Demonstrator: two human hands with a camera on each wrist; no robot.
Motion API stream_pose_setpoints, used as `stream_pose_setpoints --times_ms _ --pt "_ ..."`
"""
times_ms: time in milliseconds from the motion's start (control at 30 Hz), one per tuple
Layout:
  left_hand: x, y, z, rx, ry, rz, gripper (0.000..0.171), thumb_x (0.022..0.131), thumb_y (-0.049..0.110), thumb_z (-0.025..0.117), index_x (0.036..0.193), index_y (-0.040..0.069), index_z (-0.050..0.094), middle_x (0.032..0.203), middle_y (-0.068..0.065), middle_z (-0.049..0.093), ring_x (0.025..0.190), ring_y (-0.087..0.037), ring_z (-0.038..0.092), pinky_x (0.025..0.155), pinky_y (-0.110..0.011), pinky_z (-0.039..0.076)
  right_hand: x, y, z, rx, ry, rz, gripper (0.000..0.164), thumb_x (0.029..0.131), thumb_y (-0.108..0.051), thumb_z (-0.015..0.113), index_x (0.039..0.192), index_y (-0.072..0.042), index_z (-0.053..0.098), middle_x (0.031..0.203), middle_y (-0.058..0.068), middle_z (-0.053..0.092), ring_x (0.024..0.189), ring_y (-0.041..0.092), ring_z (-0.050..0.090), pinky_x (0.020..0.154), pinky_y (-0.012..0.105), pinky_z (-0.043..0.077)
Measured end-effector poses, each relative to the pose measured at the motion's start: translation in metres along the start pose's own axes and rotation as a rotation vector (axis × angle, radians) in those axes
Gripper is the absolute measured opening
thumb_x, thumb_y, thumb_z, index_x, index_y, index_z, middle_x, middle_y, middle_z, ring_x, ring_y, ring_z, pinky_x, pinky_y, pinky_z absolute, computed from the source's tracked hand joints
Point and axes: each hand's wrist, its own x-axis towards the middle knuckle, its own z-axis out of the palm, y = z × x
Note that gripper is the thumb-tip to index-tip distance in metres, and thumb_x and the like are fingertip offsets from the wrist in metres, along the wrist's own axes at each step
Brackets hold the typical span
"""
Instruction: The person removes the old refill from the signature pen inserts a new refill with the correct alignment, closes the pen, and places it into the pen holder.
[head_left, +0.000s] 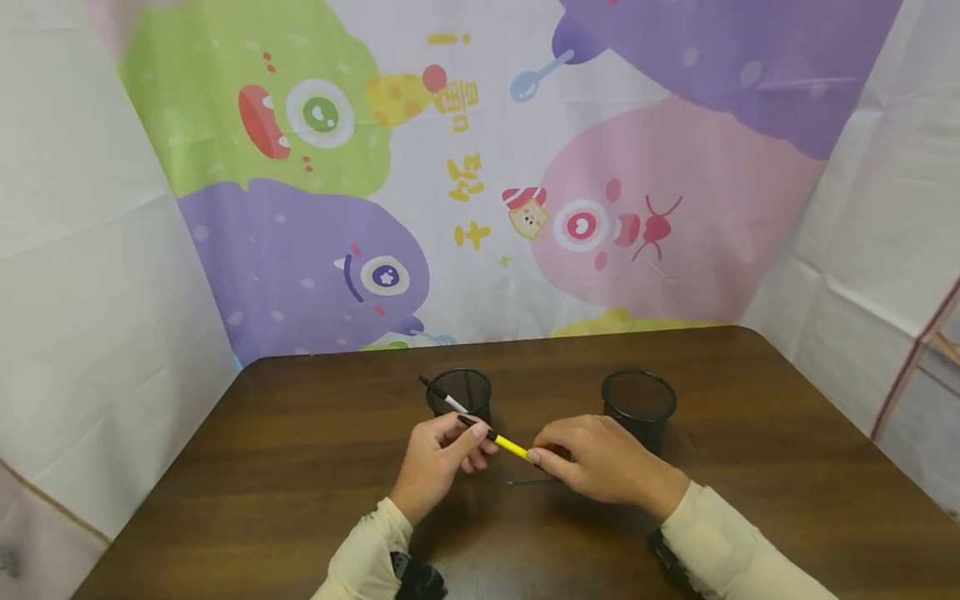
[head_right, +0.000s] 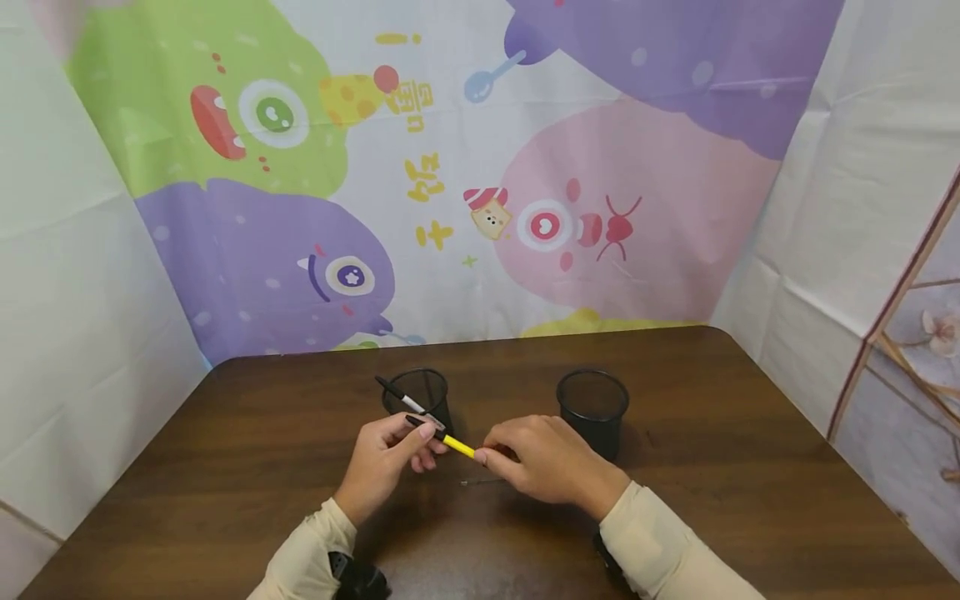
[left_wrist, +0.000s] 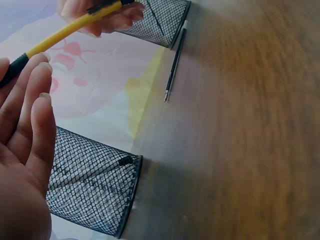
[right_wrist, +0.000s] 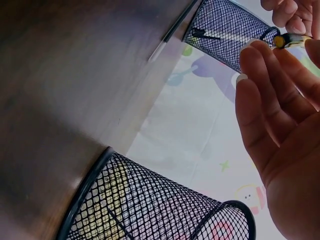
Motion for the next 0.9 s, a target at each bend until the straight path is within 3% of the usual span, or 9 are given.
stream_pose_setpoints --times_ms 133,367,467,900 --pt "0.001 0.001 0.002 0.015 0.022 -0.003 0.017 0.099 0.021 0.066 0.095 0.005 0.072 0.079 -0.007 0.073 0.061 -0.021 0.068 0.057 -0.032 0.056 -0.001 0.001 0.0 -0.012 0.021 0.015 0.021 0.102 -0.04 0.058 0.088 -0.029 0.068 0.072 -0.024 0.051 0.058 -0.003 0.047 0.054 0.021 0.042" --pt "-0.003 0.0 0.003 0.019 0.015 -0.037 0.026 0.098 0.022 0.067 0.088 -0.002 0.071 0.074 -0.007 0.072 0.061 -0.022 0.068 0.058 -0.032 0.057 -0.008 0.001 0.005 0.01 0.036 0.029 0.022 0.102 -0.041 0.058 0.091 -0.027 0.071 0.075 -0.024 0.056 0.061 -0.004 0.051 0.056 0.02 0.045" --pt "-0.002 0.001 0.0 0.024 0.031 -0.034 0.026 0.098 0.024 0.068 0.085 0.002 0.071 0.072 -0.006 0.071 0.06 -0.023 0.068 0.057 -0.034 0.057 -0.006 0.002 0.006 0.004 0.053 0.021 0.023 0.102 -0.041 0.058 0.093 -0.026 0.072 0.078 -0.023 0.059 0.064 -0.005 0.052 0.058 0.021 0.047" --pt "0.008 0.006 -0.01 0.066 0.06 -0.022 0.032 0.098 0.023 0.068 0.084 -0.005 0.069 0.07 -0.009 0.071 0.059 -0.022 0.067 0.058 -0.034 0.057 -0.001 0.004 0.0 -0.02 0.017 0.022 0.026 0.102 -0.043 0.057 0.09 -0.026 0.072 0.075 -0.025 0.054 0.063 -0.003 0.051 0.057 0.022 0.045"
